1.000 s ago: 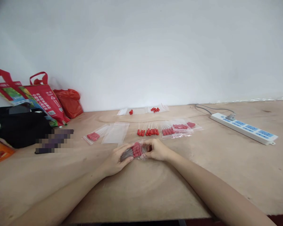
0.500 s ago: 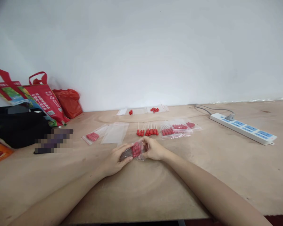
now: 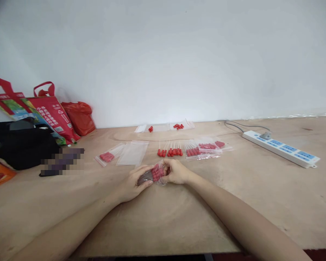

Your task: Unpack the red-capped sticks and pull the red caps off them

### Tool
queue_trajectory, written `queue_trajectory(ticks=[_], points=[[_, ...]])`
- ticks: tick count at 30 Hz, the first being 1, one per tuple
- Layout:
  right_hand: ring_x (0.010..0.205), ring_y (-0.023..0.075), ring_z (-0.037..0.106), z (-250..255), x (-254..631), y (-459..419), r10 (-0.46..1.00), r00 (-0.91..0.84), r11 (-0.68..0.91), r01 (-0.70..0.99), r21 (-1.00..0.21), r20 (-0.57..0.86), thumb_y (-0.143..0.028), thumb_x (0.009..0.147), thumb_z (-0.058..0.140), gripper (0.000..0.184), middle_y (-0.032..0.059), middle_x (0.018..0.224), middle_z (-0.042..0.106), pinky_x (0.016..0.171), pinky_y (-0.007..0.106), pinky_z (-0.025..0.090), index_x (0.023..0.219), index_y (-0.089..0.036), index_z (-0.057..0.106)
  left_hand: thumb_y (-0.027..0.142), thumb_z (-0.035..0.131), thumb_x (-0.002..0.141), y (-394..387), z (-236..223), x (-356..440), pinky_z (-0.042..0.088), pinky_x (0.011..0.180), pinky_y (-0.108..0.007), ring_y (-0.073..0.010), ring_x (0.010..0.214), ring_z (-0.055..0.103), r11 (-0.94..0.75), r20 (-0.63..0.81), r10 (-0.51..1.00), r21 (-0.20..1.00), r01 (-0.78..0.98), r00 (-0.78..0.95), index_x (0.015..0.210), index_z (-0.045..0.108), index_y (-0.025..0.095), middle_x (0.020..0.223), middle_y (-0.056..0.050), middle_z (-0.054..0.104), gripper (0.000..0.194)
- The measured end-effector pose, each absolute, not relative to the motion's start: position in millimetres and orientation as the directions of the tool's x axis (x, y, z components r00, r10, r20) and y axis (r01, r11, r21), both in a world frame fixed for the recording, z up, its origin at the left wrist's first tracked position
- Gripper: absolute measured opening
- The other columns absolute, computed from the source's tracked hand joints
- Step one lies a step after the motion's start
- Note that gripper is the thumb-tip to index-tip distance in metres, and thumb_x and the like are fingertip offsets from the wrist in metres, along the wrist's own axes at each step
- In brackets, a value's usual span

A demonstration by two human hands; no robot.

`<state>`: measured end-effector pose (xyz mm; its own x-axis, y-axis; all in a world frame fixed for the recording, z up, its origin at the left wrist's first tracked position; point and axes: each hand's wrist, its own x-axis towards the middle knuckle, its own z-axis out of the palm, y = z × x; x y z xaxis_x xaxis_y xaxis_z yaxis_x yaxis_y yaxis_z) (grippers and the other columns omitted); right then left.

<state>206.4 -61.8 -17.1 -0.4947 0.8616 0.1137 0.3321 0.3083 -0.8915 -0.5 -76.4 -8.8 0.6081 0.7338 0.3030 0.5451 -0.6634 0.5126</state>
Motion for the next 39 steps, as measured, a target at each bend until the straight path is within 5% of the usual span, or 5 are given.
queue_trajectory(ticks=[6,11,25,33,39], points=[[0.047,0.0042,0.04,-11.2,211.6,-62.1,0.87,-0.487,0.347,0.489,-0.8,0.08,-0.015,0.052,0.064,0.018,-0.0078,0.053,0.046,0.044,0.016,0.029,0.061,-0.016,0.048,0.025,0.053,0.077,-75.4,-9.2,-1.1,0.042,0.09,-0.035,-0.0198,0.104,0.052,-0.663,0.298,0.733,0.511,0.547,0.611,0.116,0.047,0.021,0.116,-0.007,0.054,0.039],[0.049,0.0044,0.042,-13.6,214.7,-61.4,0.858,-0.494,0.334,0.331,-0.883,0.139,-0.013,0.053,0.064,0.02,-0.0074,0.057,0.05,0.047,0.017,0.033,0.065,-0.016,0.048,0.025,0.052,0.078,-75.3,-9.7,-1.8,0.042,0.089,-0.033,-0.0192,0.103,0.053,-0.675,0.303,0.723,0.501,0.541,0.621,0.115,0.048,0.019,0.114,-0.007,0.054,0.037],[0.063,0.0097,0.061,-10.1,239.2,-55.9,0.873,-0.467,-0.193,-0.069,-0.979,-0.14,-0.02,0.052,0.075,0.039,-0.0042,0.069,0.059,0.057,0.021,0.048,0.081,-0.017,0.048,0.025,0.051,0.08,-74.7,-7.6,-3.8,0.042,0.087,-0.032,-0.0181,0.101,0.052,-0.665,0.287,0.727,0.519,0.537,0.624,0.116,0.047,0.022,0.113,-0.005,0.055,0.037],[0.059,0.0098,0.059,26.8,284.3,-45.5,0.983,-0.183,0.019,0.078,-0.997,0.005,-0.026,0.056,0.073,0.029,-0.0004,0.066,0.062,0.055,0.023,0.048,0.074,-0.016,0.053,0.026,0.052,0.08,-74.1,-9.4,-5.2,0.042,0.088,-0.033,-0.0186,0.101,0.052,-0.672,0.292,0.724,0.5,0.546,0.625,0.117,0.046,0.023,0.113,-0.005,0.054,0.039],[0.07,0.0136,0.059,36.6,274.0,-26.2,0.903,0.104,0.383,0.246,-0.89,0.417,-0.036,0.065,0.066,0.028,0.0024,0.076,0.061,0.065,0.029,0.049,0.082,-0.019,0.051,0.026,0.051,0.08,-74.5,-8.0,-5.5,0.042,0.087,-0.033,-0.0189,0.101,0.052,-0.672,0.278,0.718,0.519,0.529,0.638,0.121,0.043,0.024,0.113,-0.005,0.054,0.042]])
